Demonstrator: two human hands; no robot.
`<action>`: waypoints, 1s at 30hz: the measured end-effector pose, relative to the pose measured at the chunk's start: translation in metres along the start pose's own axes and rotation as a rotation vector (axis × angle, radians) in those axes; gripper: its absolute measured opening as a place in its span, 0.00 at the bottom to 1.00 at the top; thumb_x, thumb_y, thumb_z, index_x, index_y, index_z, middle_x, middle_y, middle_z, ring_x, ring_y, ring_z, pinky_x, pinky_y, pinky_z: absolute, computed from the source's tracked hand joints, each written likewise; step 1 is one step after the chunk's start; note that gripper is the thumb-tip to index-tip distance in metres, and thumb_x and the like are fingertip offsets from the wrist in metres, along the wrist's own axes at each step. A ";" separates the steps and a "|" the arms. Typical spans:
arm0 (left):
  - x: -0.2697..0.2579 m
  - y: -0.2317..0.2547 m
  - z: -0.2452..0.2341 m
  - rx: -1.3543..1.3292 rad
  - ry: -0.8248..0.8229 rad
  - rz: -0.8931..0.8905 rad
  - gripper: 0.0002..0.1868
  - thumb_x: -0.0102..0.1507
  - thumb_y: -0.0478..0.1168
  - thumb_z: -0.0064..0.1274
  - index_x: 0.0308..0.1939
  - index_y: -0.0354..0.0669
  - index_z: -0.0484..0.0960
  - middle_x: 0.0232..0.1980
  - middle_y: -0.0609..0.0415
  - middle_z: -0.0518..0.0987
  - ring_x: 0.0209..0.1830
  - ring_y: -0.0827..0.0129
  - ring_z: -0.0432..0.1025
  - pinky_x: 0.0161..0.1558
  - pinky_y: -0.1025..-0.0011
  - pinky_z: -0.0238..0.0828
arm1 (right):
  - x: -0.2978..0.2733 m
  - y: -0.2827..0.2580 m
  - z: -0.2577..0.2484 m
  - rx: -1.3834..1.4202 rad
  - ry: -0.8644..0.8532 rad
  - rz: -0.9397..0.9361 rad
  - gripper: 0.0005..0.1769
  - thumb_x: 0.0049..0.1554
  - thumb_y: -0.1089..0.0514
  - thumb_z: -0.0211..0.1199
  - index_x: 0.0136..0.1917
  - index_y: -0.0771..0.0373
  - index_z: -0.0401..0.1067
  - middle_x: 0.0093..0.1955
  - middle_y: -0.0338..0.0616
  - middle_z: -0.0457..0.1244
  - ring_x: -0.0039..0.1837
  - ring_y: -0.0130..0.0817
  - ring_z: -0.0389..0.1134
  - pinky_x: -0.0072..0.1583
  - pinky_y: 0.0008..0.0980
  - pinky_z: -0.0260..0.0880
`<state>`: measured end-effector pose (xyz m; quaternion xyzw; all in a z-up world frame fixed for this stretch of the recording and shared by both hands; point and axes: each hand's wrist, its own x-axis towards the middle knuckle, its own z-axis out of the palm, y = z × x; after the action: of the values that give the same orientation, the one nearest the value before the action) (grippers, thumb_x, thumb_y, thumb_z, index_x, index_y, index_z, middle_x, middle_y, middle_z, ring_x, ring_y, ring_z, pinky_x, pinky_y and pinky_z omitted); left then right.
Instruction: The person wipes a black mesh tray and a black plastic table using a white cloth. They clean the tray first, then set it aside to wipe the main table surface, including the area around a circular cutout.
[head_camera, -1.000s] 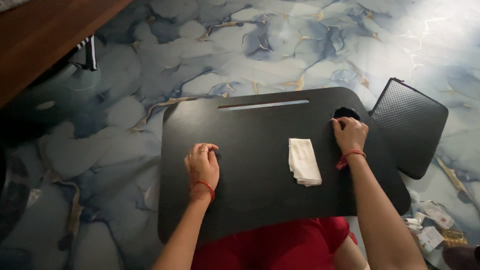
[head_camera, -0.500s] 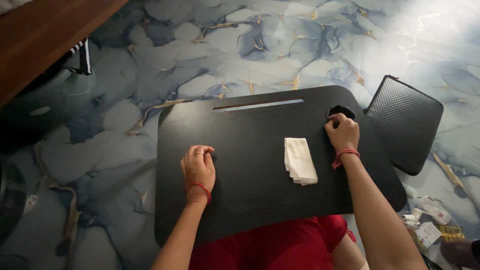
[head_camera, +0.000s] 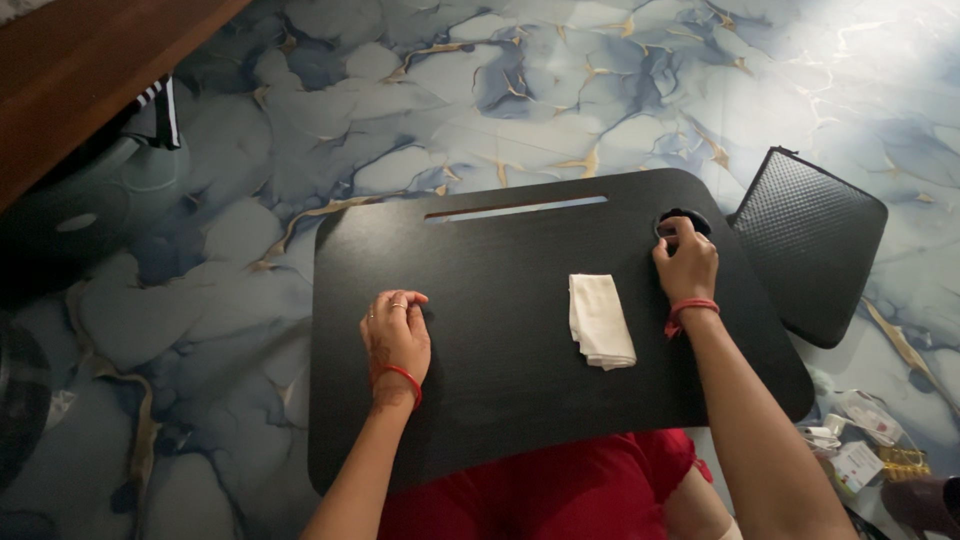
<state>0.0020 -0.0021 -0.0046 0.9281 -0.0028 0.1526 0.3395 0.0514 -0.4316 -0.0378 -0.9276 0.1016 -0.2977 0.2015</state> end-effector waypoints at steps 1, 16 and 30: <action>0.000 0.000 0.000 -0.002 0.005 0.007 0.10 0.71 0.40 0.44 0.44 0.48 0.82 0.50 0.56 0.77 0.60 0.65 0.71 0.71 0.56 0.59 | 0.000 0.001 0.001 0.005 0.009 -0.013 0.12 0.56 0.64 0.66 0.55 0.61 0.75 0.48 0.51 0.72 0.52 0.47 0.74 0.59 0.43 0.73; 0.000 0.004 -0.003 -0.017 0.003 -0.012 0.08 0.70 0.40 0.45 0.44 0.49 0.81 0.51 0.57 0.77 0.60 0.65 0.71 0.71 0.57 0.58 | 0.004 -0.004 -0.008 0.100 -0.072 0.104 0.16 0.59 0.61 0.64 0.61 0.60 0.73 0.48 0.52 0.72 0.52 0.48 0.75 0.57 0.41 0.74; 0.001 0.007 -0.005 -0.016 -0.033 -0.067 0.09 0.70 0.42 0.45 0.45 0.50 0.81 0.52 0.58 0.77 0.62 0.63 0.68 0.69 0.57 0.59 | -0.001 0.003 0.001 -0.069 0.098 0.049 0.12 0.64 0.63 0.62 0.61 0.63 0.71 0.47 0.52 0.71 0.50 0.49 0.75 0.59 0.44 0.74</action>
<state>0.0007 -0.0043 0.0037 0.9273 0.0217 0.1258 0.3518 0.0507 -0.4336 -0.0405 -0.9155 0.1440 -0.3341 0.1714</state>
